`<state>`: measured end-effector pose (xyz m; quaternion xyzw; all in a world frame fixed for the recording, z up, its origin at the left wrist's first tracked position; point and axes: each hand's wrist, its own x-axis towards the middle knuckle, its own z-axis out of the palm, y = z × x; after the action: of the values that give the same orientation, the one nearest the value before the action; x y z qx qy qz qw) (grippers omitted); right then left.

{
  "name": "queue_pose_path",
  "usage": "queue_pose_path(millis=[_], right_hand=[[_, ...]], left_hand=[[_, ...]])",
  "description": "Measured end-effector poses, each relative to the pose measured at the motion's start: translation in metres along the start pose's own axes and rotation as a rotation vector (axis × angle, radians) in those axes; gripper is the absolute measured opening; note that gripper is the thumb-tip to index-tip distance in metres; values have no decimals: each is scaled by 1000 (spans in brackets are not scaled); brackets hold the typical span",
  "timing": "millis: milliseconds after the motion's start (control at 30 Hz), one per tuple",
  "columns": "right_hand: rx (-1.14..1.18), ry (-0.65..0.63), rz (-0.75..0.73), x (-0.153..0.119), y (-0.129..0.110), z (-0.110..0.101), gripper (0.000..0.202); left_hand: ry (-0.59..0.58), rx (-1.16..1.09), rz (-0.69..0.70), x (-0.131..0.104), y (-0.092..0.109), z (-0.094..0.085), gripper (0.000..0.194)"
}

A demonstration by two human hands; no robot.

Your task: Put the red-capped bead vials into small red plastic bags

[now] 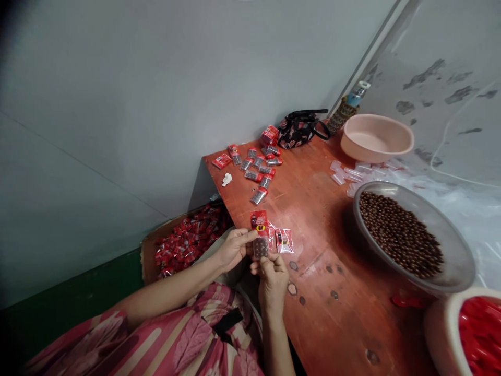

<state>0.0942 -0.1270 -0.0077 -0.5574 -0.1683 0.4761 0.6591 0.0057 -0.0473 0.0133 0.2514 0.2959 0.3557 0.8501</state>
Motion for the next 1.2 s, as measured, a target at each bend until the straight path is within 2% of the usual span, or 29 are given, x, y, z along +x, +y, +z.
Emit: queue_pose_path(millis=[133,267,367,567,633,733,833,900,1067,1133,1200], right_hand=[[-211,43,-92,-7,1,-1,19],[-204,72,-130,-9,3,-1,20],[-223,56,-132,-8,6,-2,19],[-457,80,-333,-8,7,-5,15],[-395,54,-260,-8,6,-3,14],[-99,-4,-85,-9,6,1,14],[88,-13,-9,-9,8,3,15],[46,5,-22,-9,9,1,15],[-254,40,-101,-16,8,-3,16],[-272,48,-109,-19,9,-2,16],[-217,56,-98,-21,10,1,16]], left_hand=[[-5,-8,20,4,-9,-2,31],[98,80,83,1,-18,-3,27],[141,114,80,-4,-21,-2,28],[152,-27,120,-7,-16,4,27],[116,-53,79,-6,-14,3,27],[23,4,-9,-6,-13,-2,32],[-71,75,-91,-8,-13,-4,38],[-73,65,-71,-9,-14,-4,35],[111,-32,65,-8,-16,0,30],[107,-1,53,-8,-18,0,33],[55,51,26,-11,-21,-2,34]])
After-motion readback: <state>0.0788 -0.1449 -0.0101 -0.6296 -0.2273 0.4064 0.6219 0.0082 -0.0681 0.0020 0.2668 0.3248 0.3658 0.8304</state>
